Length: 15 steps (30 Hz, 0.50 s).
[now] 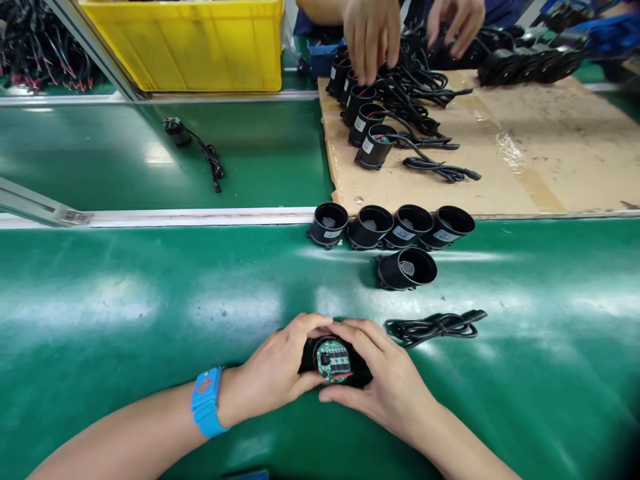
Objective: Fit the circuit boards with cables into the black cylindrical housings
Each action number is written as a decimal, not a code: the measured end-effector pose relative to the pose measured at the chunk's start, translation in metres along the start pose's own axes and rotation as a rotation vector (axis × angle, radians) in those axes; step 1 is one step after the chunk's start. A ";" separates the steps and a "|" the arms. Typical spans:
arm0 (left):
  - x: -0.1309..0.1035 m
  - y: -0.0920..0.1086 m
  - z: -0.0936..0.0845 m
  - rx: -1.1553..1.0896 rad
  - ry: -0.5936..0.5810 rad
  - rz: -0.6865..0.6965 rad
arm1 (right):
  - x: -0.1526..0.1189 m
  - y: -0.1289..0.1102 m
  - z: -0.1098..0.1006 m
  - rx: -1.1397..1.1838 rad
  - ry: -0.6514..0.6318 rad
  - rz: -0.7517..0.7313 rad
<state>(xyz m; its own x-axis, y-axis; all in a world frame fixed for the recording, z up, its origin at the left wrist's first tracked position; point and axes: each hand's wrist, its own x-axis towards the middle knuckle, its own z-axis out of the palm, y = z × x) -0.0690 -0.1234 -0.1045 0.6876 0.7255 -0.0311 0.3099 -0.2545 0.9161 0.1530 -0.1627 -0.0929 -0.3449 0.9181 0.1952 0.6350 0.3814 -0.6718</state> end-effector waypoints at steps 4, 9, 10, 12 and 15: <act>0.001 -0.004 -0.002 0.033 -0.018 0.014 | 0.004 -0.001 0.006 0.054 0.063 -0.048; 0.001 -0.008 -0.010 0.102 -0.056 0.148 | 0.004 0.005 0.016 0.101 0.098 -0.068; 0.003 -0.008 -0.015 0.121 -0.033 0.198 | 0.002 0.008 0.018 0.120 0.110 -0.063; 0.009 -0.008 -0.035 0.170 0.056 0.211 | -0.001 0.016 0.023 0.164 0.133 -0.047; 0.032 -0.011 -0.089 0.382 0.354 0.042 | -0.005 0.025 0.029 0.192 0.096 -0.051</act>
<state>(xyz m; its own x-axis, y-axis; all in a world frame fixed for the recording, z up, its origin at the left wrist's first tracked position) -0.1089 -0.0404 -0.0805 0.4612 0.8645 0.1997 0.5502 -0.4553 0.7000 0.1499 -0.1609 -0.1314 -0.2995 0.9078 0.2934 0.4718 0.4083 -0.7815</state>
